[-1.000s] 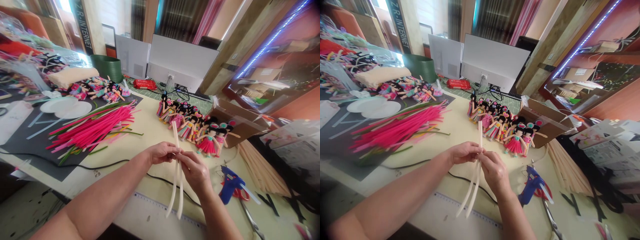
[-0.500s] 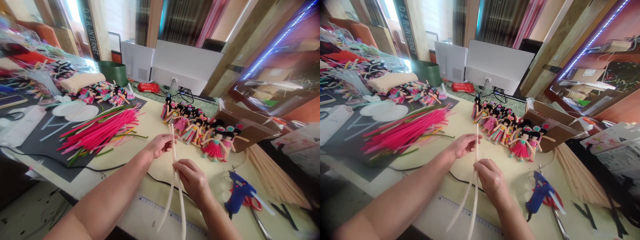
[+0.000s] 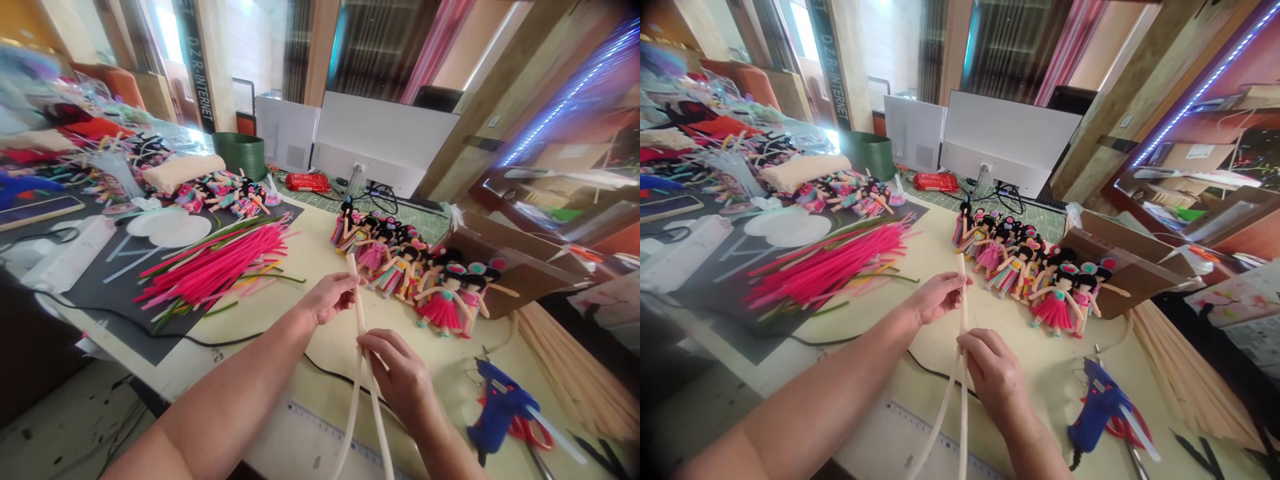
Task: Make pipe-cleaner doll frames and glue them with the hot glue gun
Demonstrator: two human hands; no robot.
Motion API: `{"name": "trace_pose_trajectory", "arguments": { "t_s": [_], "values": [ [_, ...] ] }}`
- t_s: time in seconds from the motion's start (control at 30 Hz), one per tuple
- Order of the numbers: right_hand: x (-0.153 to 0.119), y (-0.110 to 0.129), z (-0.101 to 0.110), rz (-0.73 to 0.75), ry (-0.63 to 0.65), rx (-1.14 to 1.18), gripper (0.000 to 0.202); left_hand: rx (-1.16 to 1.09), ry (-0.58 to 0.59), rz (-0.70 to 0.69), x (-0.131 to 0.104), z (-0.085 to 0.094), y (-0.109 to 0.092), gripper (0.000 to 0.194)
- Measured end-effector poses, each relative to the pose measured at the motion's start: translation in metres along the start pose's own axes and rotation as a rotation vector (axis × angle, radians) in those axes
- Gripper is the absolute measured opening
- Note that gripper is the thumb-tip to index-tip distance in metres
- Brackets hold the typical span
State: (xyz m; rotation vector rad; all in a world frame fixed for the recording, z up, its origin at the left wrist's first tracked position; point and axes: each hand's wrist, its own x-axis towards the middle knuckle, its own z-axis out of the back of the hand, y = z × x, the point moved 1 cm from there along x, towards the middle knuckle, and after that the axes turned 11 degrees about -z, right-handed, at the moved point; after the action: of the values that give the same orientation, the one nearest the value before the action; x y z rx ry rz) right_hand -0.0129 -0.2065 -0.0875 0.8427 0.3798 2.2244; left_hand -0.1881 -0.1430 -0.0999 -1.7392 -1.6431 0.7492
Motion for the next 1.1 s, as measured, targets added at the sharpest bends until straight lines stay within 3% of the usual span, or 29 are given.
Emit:
{"name": "trace_pose_trajectory", "arguments": {
  "t_s": [0.23, 0.43, 0.73, 1.1],
  "values": [
    [0.0005, 0.0012, 0.0023, 0.016, 0.039, -0.026, 0.036, 0.128, -0.034, -0.009, -0.0013, -0.0033, -0.0017, 0.034],
    [0.0003, -0.0022, 0.0009, -0.014, 0.099, -0.012, 0.032, 0.201, -0.036, 0.021, -0.0025, -0.0033, -0.0056, 0.028],
    [0.0036, -0.0023, 0.0048, -0.131, 0.145, 0.12, 0.029, 0.177, 0.023, 0.104, -0.0033, -0.0021, -0.0034, 0.026],
    [0.0034, 0.0005, 0.0074, -0.136, 0.156, 0.109, 0.023, 0.133, 0.111, 0.142, -0.004, -0.0027, 0.0036, 0.032]
  ]
}}
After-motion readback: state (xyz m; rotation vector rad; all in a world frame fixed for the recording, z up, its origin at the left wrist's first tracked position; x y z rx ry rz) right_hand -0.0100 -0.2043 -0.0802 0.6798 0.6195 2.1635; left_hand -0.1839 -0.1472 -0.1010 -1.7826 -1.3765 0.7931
